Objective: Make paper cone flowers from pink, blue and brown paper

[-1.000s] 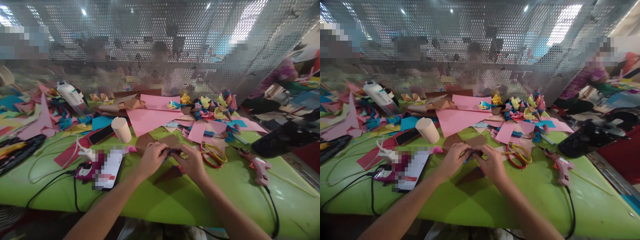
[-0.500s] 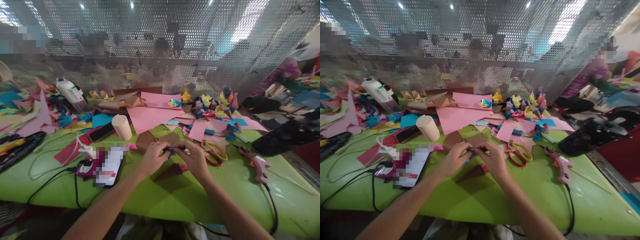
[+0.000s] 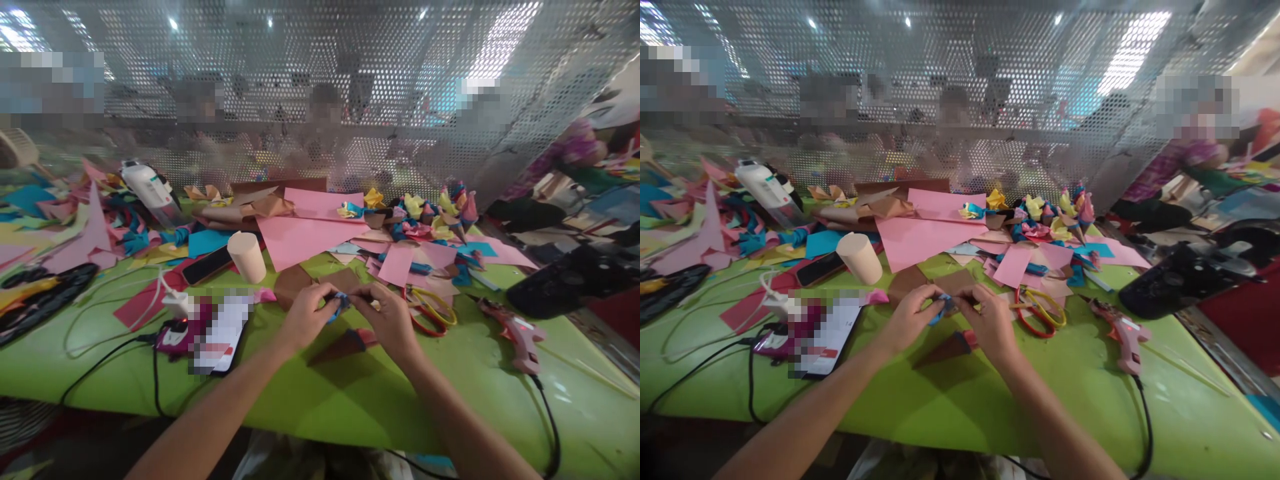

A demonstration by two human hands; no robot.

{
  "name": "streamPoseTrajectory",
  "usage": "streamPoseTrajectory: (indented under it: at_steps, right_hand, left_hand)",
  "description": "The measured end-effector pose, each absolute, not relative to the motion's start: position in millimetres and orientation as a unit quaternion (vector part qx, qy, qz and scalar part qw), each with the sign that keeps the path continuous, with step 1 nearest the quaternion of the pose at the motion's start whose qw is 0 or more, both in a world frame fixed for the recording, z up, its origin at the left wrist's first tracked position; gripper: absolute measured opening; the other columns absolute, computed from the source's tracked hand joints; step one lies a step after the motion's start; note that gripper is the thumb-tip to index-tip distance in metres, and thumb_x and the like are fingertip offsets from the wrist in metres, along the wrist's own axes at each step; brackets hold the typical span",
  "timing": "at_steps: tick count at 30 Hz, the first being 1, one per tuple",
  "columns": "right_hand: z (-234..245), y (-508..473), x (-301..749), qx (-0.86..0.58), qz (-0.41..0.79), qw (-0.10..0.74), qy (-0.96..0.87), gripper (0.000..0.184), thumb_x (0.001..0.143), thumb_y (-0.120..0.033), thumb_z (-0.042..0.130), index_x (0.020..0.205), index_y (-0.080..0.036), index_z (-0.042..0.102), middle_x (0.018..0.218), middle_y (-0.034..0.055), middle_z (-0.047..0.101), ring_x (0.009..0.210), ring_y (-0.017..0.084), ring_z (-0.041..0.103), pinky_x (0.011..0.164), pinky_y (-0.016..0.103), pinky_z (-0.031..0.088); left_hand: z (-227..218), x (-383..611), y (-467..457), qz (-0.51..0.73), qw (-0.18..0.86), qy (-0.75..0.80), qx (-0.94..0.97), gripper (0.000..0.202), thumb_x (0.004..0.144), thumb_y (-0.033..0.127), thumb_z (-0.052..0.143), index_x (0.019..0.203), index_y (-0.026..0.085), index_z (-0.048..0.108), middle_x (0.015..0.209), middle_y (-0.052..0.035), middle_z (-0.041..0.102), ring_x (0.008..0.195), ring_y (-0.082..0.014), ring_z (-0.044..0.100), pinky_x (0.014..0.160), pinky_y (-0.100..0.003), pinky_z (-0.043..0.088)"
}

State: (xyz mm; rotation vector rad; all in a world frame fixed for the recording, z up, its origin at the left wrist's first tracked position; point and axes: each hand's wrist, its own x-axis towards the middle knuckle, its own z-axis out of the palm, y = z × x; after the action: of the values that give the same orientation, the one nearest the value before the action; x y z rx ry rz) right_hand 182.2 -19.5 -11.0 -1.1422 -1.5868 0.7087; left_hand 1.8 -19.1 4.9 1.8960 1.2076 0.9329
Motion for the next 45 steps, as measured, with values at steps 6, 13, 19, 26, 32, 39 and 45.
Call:
streamPoseTrajectory:
  at_steps: [6,13,19,26,32,39,45]
  right_hand:
    - [-14.6,-11.5,186.5,-0.441,0.497,0.556,-0.499,0.031,0.073,-0.050,0.078,0.075,-0.020,0.068,0.066,0.0002,0.063,0.060,0.014,0.056,0.057,0.026,0.047]
    - [-21.4,-4.8,190.6,-0.396,0.569,0.574,-0.435,0.038,0.067,-0.054,0.084,0.081,-0.020,0.076,0.074,0.0042,0.072,0.056,0.014,0.056,0.053,0.027,0.049]
    - [-20.1,-6.6,185.8,-0.384,0.605,0.586,-0.378,0.036,0.062,-0.050,0.089,0.083,-0.022,0.080,0.078,0.0046,0.076,0.057,0.013,0.059,0.054,0.026,0.051]
    - [-17.4,-13.9,178.7,-0.357,0.646,0.556,-0.382,0.032,0.067,-0.049,0.086,0.082,-0.021,0.081,0.080,0.0069,0.078,0.061,0.016,0.063,0.060,0.029,0.054]
    - [-12.9,-21.4,178.1,-0.312,0.733,0.494,-0.348,0.032,0.075,-0.048,0.082,0.094,-0.023,0.082,0.092,0.0063,0.077,0.071,0.016,0.063,0.062,0.027,0.051]
    - [-6.7,-23.9,183.8,-0.260,0.794,0.428,-0.344,0.035,0.079,-0.049,0.079,0.104,-0.025,0.080,0.088,0.0036,0.071,0.076,0.015,0.057,0.067,0.026,0.047]
    - [2.0,-28.6,183.0,-0.270,0.772,0.433,-0.379,0.041,0.077,-0.049,0.078,0.110,-0.025,0.080,0.094,0.0056,0.073,0.072,0.015,0.054,0.065,0.026,0.045]
  left_hand:
    - [1.6,-6.7,-11.1,0.379,0.276,0.504,0.725,0.016,0.097,0.027,0.049,0.090,0.021,0.063,0.085,-0.0033,0.071,0.081,-0.0187,0.064,0.074,-0.030,0.050]
    - [0.0,-38.2,8.6,0.274,-0.036,0.615,0.738,0.017,0.090,0.022,0.061,0.107,0.021,0.067,0.104,-0.0136,0.074,0.104,-0.0325,0.063,0.093,-0.047,0.045]
    - [11.9,-24.6,-2.6,0.366,0.050,0.524,0.768,0.025,0.094,0.022,0.060,0.119,0.024,0.065,0.115,-0.0073,0.073,0.110,-0.0263,0.063,0.095,-0.040,0.047]
    - [9.3,4.0,-16.1,0.386,0.050,0.405,0.828,0.032,0.093,0.024,0.066,0.125,0.027,0.066,0.110,-0.0043,0.075,0.105,-0.0231,0.065,0.095,-0.038,0.045]
    - [5.7,-8.3,-13.9,0.388,-0.052,0.391,0.833,0.022,0.098,0.023,0.060,0.116,0.028,0.071,0.101,-0.0032,0.076,0.096,-0.0190,0.067,0.092,-0.037,0.043]
    - [5.2,-14.9,-12.2,0.447,-0.161,0.325,0.817,0.021,0.094,0.015,0.065,0.113,0.023,0.068,0.094,-0.0023,0.077,0.086,-0.0160,0.067,0.085,-0.034,0.046]
    - [4.5,-12.3,-13.0,0.476,-0.137,0.345,0.797,0.014,0.096,0.017,0.062,0.106,0.023,0.069,0.091,-0.0023,0.076,0.083,-0.0169,0.066,0.083,-0.033,0.046]
